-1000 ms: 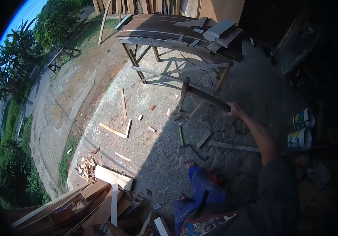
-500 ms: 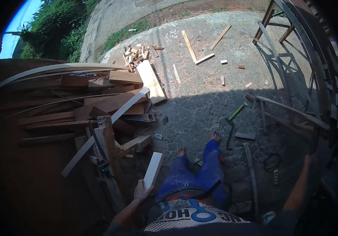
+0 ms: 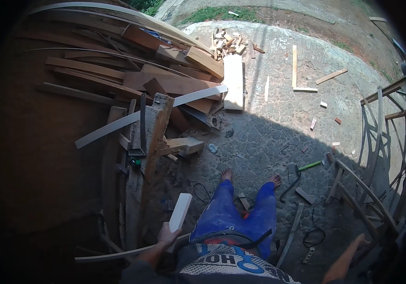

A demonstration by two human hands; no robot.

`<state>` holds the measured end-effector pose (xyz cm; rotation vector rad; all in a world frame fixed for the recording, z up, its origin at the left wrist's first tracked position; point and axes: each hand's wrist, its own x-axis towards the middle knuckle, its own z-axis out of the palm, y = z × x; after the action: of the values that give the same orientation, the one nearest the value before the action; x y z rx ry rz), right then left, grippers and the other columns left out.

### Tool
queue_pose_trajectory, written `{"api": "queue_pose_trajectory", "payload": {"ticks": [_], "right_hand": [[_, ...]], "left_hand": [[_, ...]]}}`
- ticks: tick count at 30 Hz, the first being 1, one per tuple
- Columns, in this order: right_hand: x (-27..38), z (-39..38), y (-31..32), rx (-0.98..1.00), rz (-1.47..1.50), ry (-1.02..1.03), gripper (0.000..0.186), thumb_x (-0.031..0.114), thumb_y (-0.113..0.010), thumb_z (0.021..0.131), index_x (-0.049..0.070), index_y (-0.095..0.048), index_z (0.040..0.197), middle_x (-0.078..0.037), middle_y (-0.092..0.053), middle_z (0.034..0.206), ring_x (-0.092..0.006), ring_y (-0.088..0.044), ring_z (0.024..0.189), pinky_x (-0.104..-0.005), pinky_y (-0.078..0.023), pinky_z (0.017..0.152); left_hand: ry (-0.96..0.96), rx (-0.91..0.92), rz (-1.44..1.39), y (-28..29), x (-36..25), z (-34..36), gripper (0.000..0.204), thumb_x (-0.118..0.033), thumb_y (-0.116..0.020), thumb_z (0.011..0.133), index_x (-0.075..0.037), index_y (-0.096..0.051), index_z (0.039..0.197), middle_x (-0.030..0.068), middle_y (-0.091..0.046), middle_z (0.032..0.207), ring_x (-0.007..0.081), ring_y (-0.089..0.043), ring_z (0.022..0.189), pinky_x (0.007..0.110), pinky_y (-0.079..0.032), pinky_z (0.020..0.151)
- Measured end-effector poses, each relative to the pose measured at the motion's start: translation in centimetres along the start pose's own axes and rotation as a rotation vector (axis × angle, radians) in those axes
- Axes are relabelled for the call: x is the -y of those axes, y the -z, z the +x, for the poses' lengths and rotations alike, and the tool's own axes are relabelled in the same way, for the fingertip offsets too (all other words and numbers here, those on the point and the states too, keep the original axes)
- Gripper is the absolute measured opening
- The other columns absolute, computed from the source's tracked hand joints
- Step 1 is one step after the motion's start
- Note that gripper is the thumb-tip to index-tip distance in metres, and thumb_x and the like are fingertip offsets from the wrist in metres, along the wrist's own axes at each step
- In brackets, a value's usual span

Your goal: The person gathers several pieces of wood and sits on the floor. They use a curved blade tool to shave and shape the edges of a wooden plank, creating wood shavings. The person then uses a hand saw to cut the wood and continues to refine the shape with the blade.

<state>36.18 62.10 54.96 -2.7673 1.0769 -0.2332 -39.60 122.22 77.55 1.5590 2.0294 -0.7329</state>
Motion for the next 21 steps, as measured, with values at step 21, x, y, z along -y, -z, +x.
{"api": "queue_pose_trajectory", "payload": {"ticks": [21], "right_hand": [[25.4,-99.9,-39.9,1.677,0.178,0.35,0.031,0.028,-0.057,0.098,0.0,-0.068,0.109,-0.009,-0.067,0.09,-0.0181,-0.062,0.079,-0.0331,-0.049,0.07]], "left_hand": [[0.494,0.341,-0.207,-9.3,13.0,17.9,0.072,-0.055,-0.079,0.077,0.003,-0.062,0.116,0.0233,-0.07,0.111,0.0363,-0.068,0.106,0.045,-0.053,0.089]]}}
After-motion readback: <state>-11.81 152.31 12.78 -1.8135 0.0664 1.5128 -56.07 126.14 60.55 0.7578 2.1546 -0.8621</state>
